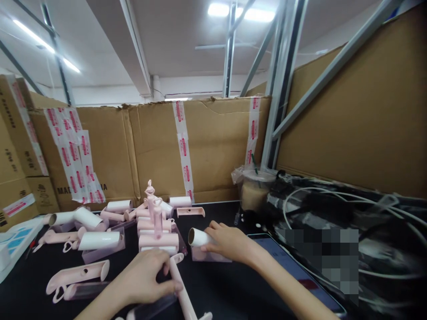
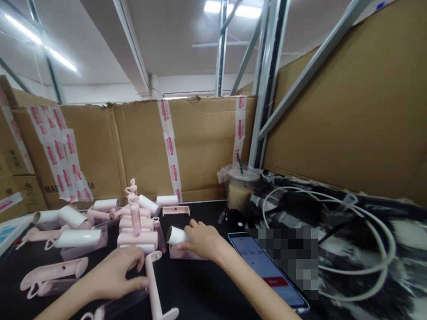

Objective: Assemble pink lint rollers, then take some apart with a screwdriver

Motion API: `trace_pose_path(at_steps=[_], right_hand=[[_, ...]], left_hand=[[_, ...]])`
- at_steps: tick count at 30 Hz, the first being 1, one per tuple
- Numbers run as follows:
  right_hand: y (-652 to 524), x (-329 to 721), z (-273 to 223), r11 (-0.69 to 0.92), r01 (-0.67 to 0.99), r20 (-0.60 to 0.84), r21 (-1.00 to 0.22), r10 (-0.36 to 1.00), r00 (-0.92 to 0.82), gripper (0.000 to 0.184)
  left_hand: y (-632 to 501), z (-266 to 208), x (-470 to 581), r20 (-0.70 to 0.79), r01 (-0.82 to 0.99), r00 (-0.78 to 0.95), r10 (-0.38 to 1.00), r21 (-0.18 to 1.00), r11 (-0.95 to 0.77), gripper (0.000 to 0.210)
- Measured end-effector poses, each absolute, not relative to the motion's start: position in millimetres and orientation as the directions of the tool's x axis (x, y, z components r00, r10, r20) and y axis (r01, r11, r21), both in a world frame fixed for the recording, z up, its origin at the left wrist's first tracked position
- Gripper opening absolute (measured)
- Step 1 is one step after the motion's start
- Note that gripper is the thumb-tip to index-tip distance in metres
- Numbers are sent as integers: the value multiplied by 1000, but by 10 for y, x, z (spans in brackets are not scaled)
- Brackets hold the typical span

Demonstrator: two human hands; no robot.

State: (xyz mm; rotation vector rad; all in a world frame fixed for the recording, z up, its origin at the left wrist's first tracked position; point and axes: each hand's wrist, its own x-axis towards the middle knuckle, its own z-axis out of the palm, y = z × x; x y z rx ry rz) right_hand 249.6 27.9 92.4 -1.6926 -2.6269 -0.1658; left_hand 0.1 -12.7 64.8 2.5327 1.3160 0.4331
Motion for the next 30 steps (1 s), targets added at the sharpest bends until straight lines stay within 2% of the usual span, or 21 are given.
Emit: trace_pose_path(at_steps=[3,5,7,9,11,13,15,16,18,20,25,30], right_hand=[[270,2562,1023,443,897,188,6,880,-436,40],[214,2519,1059,508,853,305,-123,837,-455,41],[117,2389,1050,629,722,356,-290,771,-528,40],[17,2232,1004,727,533,374,-434,683,-627,40],[-33,2130,955,767,400,406,-502,617,-674,42],[10,2131,936,762,408,416,-503,627,-659,43],[144,2216,944,711,571,363,-410,702,-613,38],[231,2268,949,665,677,319,-316,746,-584,35],[399,2343,944,573,812,211,-112,812,-544,28],[516,2349,905,522,853,120,-12,847,-517,22],[546,2208,788,464,885,56,-17,885,-463,15],[462,2290,898,477,870,111,-123,878,-465,11]], left_hand=[[-134,717,87,245,664,480,842,525,-532,25],[-118,724,158,302,566,419,856,651,-506,34],[-81,706,239,353,440,343,870,758,-481,50],[-37,680,312,388,282,285,877,840,-463,56],[-16,659,344,391,110,254,885,897,-428,51],[-29,651,314,386,-4,221,896,919,-395,46],[-66,651,236,419,5,170,892,905,-426,44],[-86,650,190,447,62,153,881,886,-460,43],[-116,638,114,502,244,172,848,812,-530,42],[-124,605,78,536,411,241,809,699,-585,41],[-80,472,106,574,557,422,702,447,-700,43],[-38,443,116,567,599,461,683,370,-710,44]])
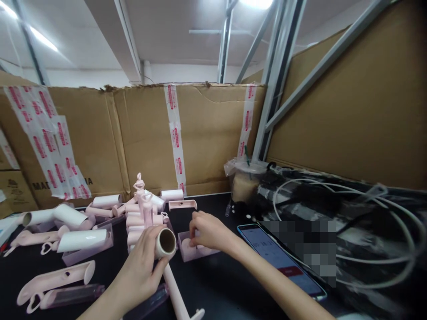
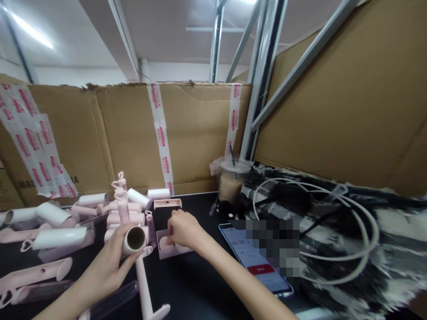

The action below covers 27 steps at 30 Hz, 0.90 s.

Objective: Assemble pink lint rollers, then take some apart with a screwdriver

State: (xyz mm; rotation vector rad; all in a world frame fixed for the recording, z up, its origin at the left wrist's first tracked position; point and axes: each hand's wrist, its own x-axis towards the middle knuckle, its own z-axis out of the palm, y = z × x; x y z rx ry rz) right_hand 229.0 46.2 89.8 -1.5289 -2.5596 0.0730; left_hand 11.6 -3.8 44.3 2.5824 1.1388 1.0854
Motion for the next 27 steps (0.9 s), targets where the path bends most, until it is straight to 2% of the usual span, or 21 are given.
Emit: trace_pose_path(at_steps=[2,3,4,6,8,11,15,20,27], right_hand=[[429,2362,984,492,839,169,-232,870,-464,15],[412,2385,1022,505,792,205,-343,863,-462,19],[393,2394,1052,513,708,238,-486,857,-457,23],[349,2364,1077,468,437,263,-768,853,-450,31],[306,2284,1048,358,210,228,-910,854,-468,34],[271,2143,938,243,110,161,-964,857,-490,34],[273,2055,816,122,-2,108,-993,869,-483,37],[266,2063,788,-69,-18,-47,-997,832,-553,36],[261,2079,762,-224,-111,-92,-968,732,-675,33]], left_hand=[[-28,452,112,577,619,442,687,359,-699,46],[-24,453,111,591,630,423,687,353,-691,49],[-21,451,111,608,642,404,684,344,-685,52],[-20,436,116,634,661,385,671,319,-680,57],[-28,416,124,635,667,403,659,289,-687,61],[-47,404,128,625,642,461,630,255,-723,63],[-52,423,108,619,576,534,576,232,-784,56],[-48,442,97,548,570,565,617,280,-772,50],[-87,463,109,539,552,582,609,289,-782,51]])
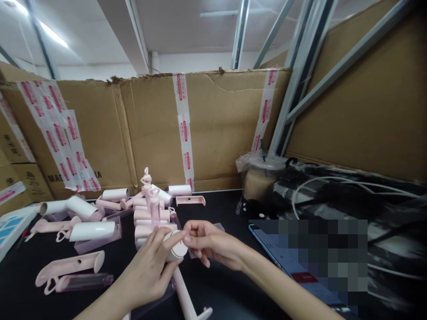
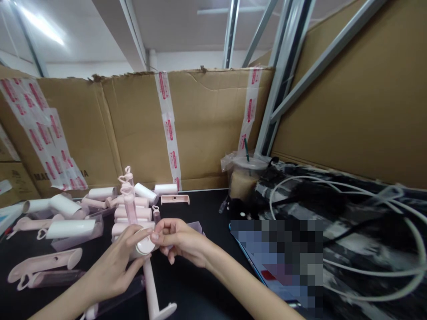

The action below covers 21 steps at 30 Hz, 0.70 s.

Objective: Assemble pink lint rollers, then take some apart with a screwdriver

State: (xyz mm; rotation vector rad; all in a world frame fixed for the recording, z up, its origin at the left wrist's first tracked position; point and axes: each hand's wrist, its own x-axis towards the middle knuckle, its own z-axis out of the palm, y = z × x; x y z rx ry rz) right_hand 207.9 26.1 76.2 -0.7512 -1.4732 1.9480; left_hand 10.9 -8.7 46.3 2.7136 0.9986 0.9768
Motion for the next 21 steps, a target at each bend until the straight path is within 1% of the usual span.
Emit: trace_pose_path(at_steps=[3,7,10,15,17,21], right_hand=[[257,2080,763,-223,-120,-82,-967,723,-686,32],[252,2073,768,-142,-139,-12,-980,740,-673,32],[254,2059,752,-144,-155,5,-977,713,-701,32],[255,2036,712,-61,-182,79,-982,735,-674,35],[253,2033,696,-59,-189,85,-980,738,-670,35],[240,2005,652,-83,-194,80,-978,706,-704,37]], left_hand=[[-88,474,110,547,537,578,606,305,-787,51],[-99,512,120,552,516,580,600,322,-794,48],[-117,533,122,547,513,577,607,336,-790,46],[-123,497,112,521,532,503,689,442,-722,51],[-121,480,113,515,531,485,707,470,-705,52],[-123,486,133,530,500,506,680,463,-732,50]])
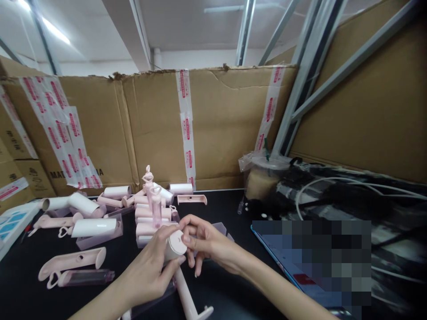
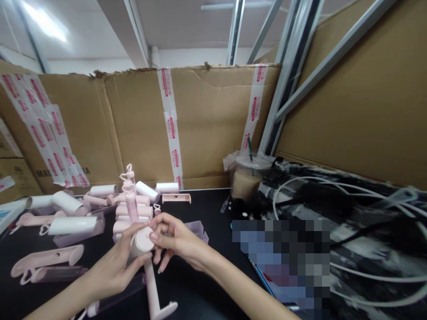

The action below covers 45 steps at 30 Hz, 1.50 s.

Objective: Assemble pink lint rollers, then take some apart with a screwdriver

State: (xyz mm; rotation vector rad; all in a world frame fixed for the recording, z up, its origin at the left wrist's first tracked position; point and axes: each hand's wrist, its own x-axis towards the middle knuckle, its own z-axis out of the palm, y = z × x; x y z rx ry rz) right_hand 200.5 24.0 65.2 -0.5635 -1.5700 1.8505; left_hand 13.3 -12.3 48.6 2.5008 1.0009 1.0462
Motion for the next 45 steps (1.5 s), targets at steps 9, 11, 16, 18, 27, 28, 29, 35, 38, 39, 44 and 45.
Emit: trace_pose_path(at_steps=[9,11,16,18,27,28,29,35,38,39,44,45], right_hand=[[307,2306,994,441,590,183,-676,876,-446,42],[361,2443,1083,333,911,170,-243,939,-298,40],[440,2438,1020,160,985,13,63,987,-161,25],[452,2344,944,156,986,-14,62,988,-155,27],[427,2447,1012,227,971,61,-77,973,-223,18],[414,2477,1049,280,941,102,-191,959,-265,21],[395,2491,1080,347,870,148,-351,938,-314,25],[124,2281,1083,506,67,402,-860,752,-522,43],[4,2184,1042,675,141,479,-724,639,-602,25],[-16,2172,1033,715,174,487,-677,613,-622,24],[-22,2167,1020,715,197,437,-671,595,-675,32],[-21,2161,1017,696,175,425,-696,596,-681,32]], left_hand=[[-115,558,82,606,531,390,694,467,-707,34],[-135,576,76,650,516,289,703,513,-686,34],[-182,620,107,606,259,37,795,762,-593,51],[-183,636,110,557,198,28,830,811,-550,44],[-177,705,127,447,54,157,881,886,-460,36],[-169,692,124,463,101,165,871,871,-482,36],[-160,673,119,494,174,172,853,837,-519,35],[-139,564,93,657,472,419,627,432,-768,42],[-151,573,97,585,496,439,682,474,-727,49],[-155,582,96,553,495,429,714,517,-698,52],[-168,603,70,461,419,435,773,656,-627,59],[-169,597,65,470,400,439,765,661,-635,58]])
